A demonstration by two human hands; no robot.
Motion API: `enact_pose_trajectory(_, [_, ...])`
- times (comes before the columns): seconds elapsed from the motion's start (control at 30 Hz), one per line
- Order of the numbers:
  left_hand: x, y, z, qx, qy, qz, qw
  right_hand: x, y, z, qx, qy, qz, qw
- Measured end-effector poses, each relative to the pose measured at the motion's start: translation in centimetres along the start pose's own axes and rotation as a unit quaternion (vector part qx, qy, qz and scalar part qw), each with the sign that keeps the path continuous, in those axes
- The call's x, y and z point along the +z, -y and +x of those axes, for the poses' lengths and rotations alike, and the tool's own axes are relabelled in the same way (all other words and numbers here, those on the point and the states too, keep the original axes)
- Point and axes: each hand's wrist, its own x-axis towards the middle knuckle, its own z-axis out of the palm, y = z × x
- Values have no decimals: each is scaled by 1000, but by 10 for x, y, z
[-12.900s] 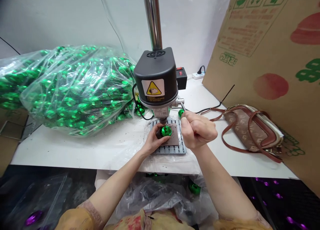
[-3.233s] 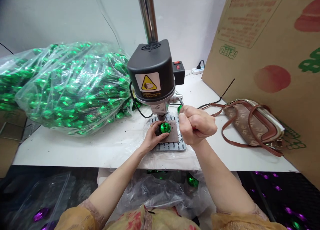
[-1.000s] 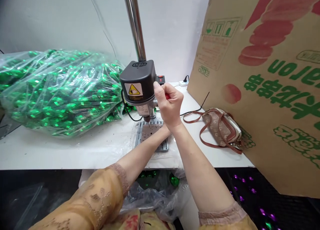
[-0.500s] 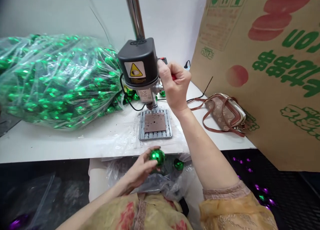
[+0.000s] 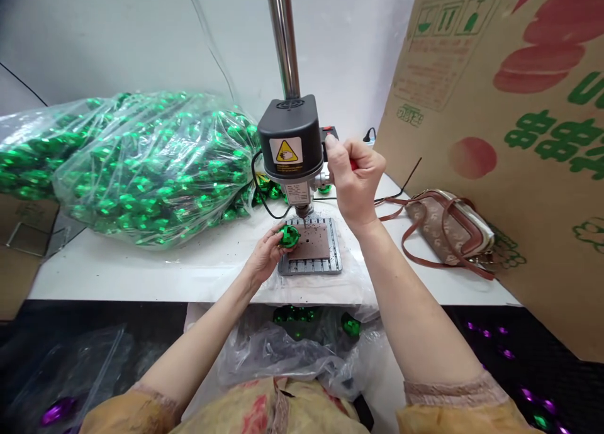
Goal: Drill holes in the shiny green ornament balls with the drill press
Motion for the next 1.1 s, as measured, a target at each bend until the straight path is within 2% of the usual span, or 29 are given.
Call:
enact_pose_trajectory(0.13, [-4,8,7,34,-10,65,997,1,1,0,2,-1,6,1000])
enact_pose_trajectory(0.3, [-7,18,20,103,-1,182,978,1,3,-1,2,4,1,1000])
enact_pose_trajectory(0.5, [-5,23,33,133,17,271,953,1,1,-2,-4,3,-17,1000])
enact_pose_trajectory(0.7, [-2,26,33,159,24,330,930,1,0,-2,-14,6,-26,1000])
enact_pose_trajectory(0.9, [6,32,31,205,3,410,889,1,2,-2,-10,0,-22,1000])
enact_pose_trajectory(1.1, [6,41,33,169,49,349,920,1,2,-4,-12,0,-17,1000])
